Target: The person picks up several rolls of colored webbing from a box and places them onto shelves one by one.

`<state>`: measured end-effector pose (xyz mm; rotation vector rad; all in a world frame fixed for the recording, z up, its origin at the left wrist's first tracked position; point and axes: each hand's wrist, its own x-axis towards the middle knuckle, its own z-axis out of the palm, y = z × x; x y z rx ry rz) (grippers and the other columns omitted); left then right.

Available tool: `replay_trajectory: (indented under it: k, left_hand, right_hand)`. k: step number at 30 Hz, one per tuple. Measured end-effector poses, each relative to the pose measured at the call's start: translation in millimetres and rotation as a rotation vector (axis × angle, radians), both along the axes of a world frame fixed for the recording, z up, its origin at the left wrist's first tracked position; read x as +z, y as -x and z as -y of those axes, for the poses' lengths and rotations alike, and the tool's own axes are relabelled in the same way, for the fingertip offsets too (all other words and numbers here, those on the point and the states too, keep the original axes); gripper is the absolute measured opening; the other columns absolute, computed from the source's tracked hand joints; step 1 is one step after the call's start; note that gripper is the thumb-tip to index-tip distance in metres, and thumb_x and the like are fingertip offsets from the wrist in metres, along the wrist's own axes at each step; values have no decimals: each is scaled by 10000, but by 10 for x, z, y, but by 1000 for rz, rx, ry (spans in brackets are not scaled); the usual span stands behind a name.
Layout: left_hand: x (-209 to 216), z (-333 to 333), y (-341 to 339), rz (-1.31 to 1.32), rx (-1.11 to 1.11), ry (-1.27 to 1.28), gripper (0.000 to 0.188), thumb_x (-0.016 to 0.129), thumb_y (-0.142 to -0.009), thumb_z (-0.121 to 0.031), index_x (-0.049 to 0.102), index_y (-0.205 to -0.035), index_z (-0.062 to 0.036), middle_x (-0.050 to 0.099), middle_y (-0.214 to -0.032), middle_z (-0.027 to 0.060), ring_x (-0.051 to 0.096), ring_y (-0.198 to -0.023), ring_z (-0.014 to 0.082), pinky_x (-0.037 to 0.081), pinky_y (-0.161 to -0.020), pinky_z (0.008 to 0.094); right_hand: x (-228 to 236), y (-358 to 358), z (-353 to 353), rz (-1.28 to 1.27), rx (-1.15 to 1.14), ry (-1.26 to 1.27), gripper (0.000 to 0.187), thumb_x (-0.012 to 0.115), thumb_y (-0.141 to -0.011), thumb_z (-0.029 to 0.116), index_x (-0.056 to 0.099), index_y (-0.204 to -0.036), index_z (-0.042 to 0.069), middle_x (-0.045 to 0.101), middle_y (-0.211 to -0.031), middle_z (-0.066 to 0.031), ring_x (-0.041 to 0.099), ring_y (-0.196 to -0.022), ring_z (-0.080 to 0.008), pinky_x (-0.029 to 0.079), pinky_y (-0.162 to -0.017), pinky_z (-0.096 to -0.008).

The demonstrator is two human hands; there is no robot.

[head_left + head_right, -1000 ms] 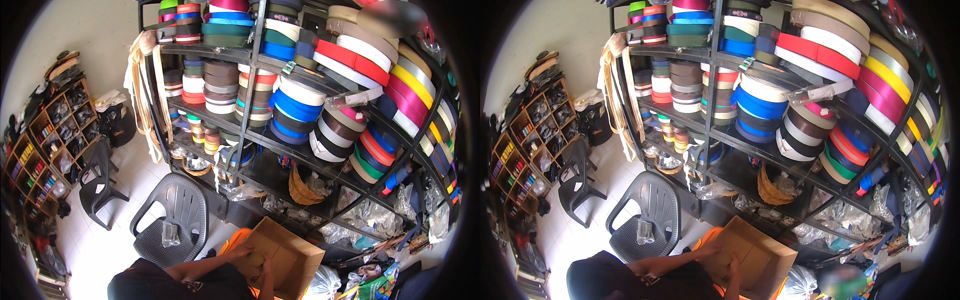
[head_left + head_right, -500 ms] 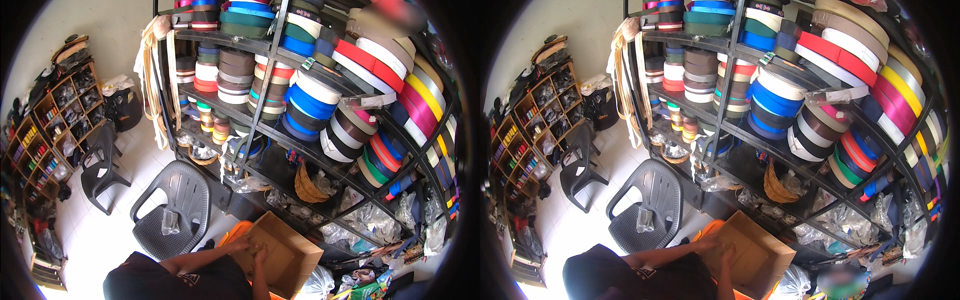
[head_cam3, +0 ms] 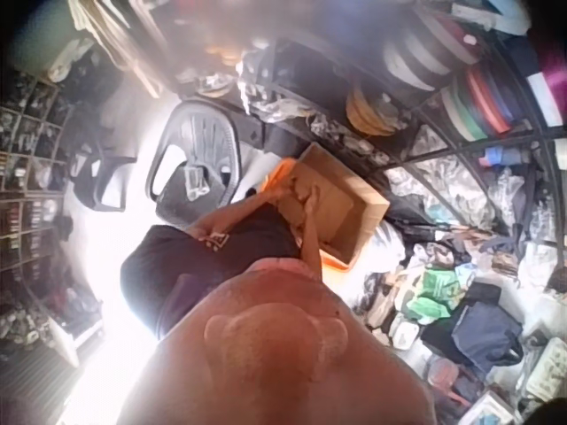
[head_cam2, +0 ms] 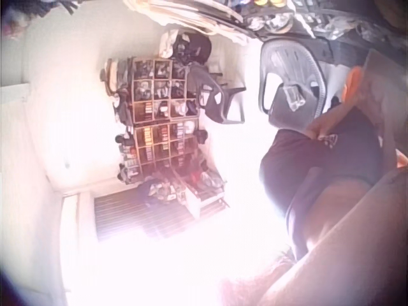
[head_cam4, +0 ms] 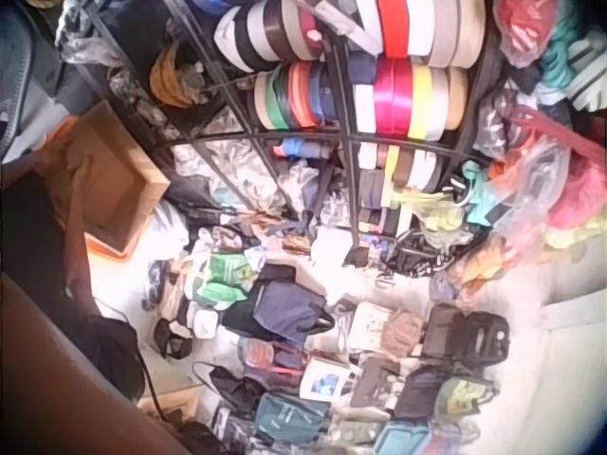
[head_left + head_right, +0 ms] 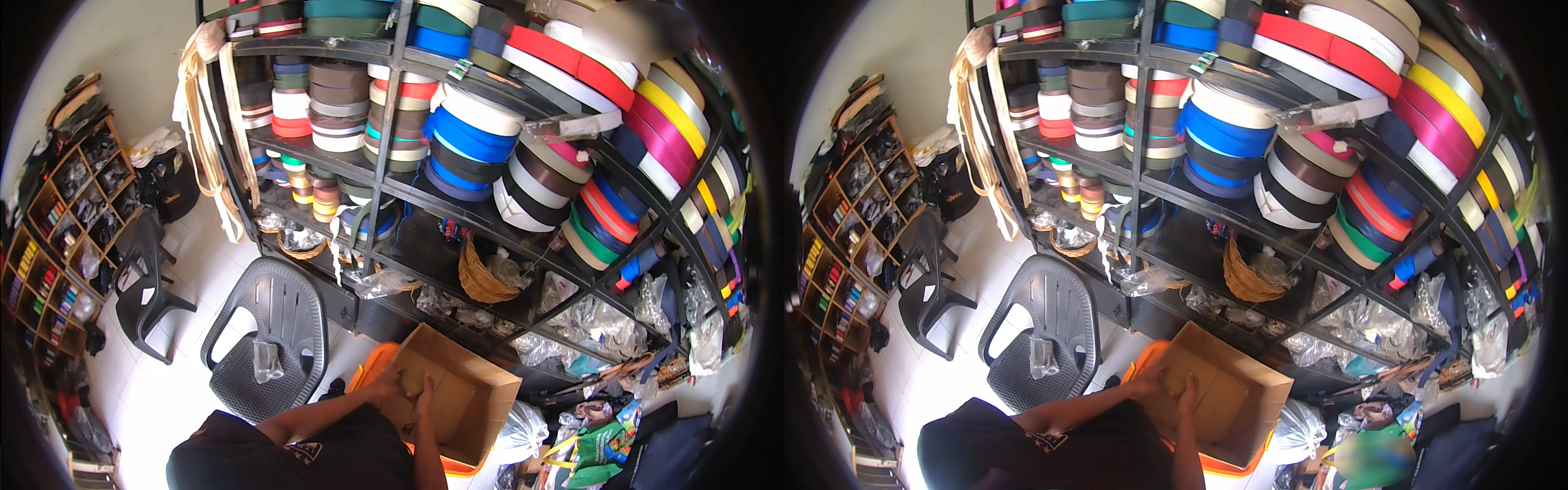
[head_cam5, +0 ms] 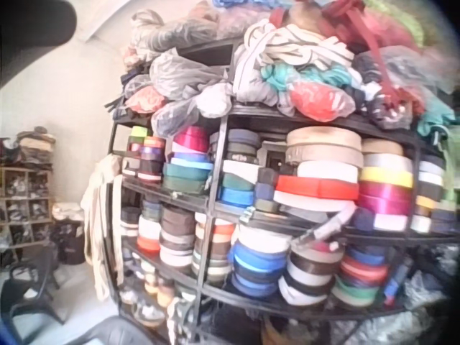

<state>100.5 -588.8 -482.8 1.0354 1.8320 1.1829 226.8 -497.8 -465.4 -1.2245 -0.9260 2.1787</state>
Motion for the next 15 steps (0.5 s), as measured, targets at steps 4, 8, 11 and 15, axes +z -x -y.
replay_trajectory:
  k: [4, 8, 11, 15]
  left_hand:
    - [200, -186, -24, 30, 1, 50, 946, 860, -615, -429, 475, -1332, 53, 539, -1290, 251, 518, -1225, 343, 418, -1020, 408]
    - [102, -259, 96, 44, -45, -77, 955, 877, -611, -386, 450, -1341, 57, 537, -1282, 232, 527, -1207, 326, 425, -1006, 398]
    - [129, -301, 132, -4, -32, -164, 978, 886, -607, -359, 414, -1359, 50, 538, -1271, 224, 530, -1195, 325, 422, -1006, 391]
    - [746, -306, 370, -148, 59, -95, 944, 889, -605, -317, 414, -1353, 7, 538, -1256, 202, 526, -1184, 327, 406, -1021, 394]
  right_hand:
    - [102, -133, -48, 16, -8, -133, 458, 594, -910, 328, 466, -1305, 132, 542, -1160, -54, 568, -938, -173, 515, -718, -333]
    - [428, -28, 23, 33, -16, -157, 521, 651, -873, 252, 448, -1335, 122, 521, -1194, -54, 547, -1003, -183, 501, -818, -344]
    - [637, 134, 90, -41, -59, -169, 555, 666, -860, 215, 436, -1356, 121, 515, -1237, -56, 542, -1070, -193, 480, -877, -337]
    - [584, 441, -72, -107, 34, -201, 616, 679, -832, 163, 423, -1390, 110, 491, -1329, -75, 514, -1187, -210, 444, -943, -329]
